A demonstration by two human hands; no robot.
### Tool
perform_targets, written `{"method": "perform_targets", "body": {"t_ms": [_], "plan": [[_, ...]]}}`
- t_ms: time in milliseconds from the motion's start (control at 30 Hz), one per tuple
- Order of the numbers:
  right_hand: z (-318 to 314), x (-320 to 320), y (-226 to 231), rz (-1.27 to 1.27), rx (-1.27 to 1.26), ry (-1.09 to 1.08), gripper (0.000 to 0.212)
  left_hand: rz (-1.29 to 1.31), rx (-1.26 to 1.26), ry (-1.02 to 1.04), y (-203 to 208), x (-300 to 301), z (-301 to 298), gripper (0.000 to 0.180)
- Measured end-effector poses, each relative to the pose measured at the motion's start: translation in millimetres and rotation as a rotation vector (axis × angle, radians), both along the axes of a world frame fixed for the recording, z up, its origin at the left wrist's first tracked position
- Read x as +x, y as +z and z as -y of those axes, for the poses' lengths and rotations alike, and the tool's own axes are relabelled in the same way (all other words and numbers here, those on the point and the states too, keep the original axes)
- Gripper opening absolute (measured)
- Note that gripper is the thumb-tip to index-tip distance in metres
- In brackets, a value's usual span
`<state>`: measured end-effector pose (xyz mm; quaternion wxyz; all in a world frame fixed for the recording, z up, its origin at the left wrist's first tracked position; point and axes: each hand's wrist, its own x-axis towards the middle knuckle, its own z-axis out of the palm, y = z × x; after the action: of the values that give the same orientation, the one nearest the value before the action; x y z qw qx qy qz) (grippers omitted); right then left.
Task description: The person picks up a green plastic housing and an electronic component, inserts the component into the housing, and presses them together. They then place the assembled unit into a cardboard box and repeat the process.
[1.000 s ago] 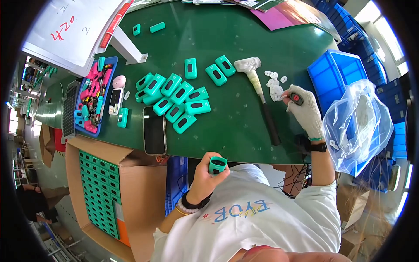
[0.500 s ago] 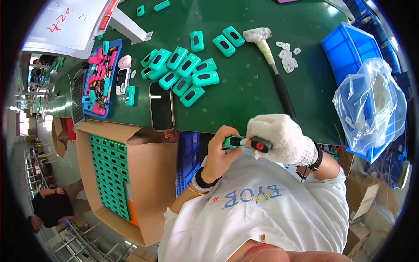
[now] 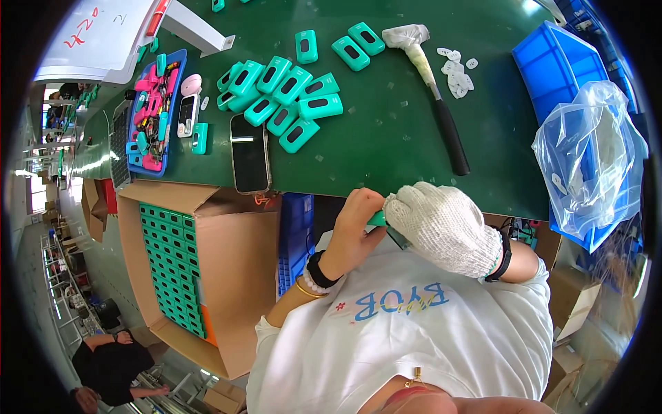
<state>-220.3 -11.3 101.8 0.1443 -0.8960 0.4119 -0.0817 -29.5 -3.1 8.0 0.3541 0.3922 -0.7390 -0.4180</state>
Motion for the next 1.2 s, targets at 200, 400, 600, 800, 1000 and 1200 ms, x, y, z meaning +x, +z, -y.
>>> {"method": "perform_targets", "body": {"t_ms": [200,400,600,800,1000,1200], "plan": [[5,-4,1,0.080,0.007,0.017,0.020,-0.075,0.000,-0.017,-5,2,3,0.045],[-1,10,-2,-0.065,0.030,-0.122,0.027,0.000,-0.083,-0.042,-1,3,5,0.044],[-7,5,-8,0.297,0.051,-0.160,0.032,-0.301,0.110,0.017,-18,8,2,0.043],[-18,15,-16,0.395,0.143,-0.131,0.039,-0.327,0.066,0.024,-14,10,3,0.041],[-20,14,-18,0.367,0.243,-0.070,0.042,-0.239,0.029,-0.104,-13,16,8,0.036],[-32,12,-15,0.405,0.141,-0.142,0.054,-0.284,0.052,-0.046,-10,18,5,0.033]]}}
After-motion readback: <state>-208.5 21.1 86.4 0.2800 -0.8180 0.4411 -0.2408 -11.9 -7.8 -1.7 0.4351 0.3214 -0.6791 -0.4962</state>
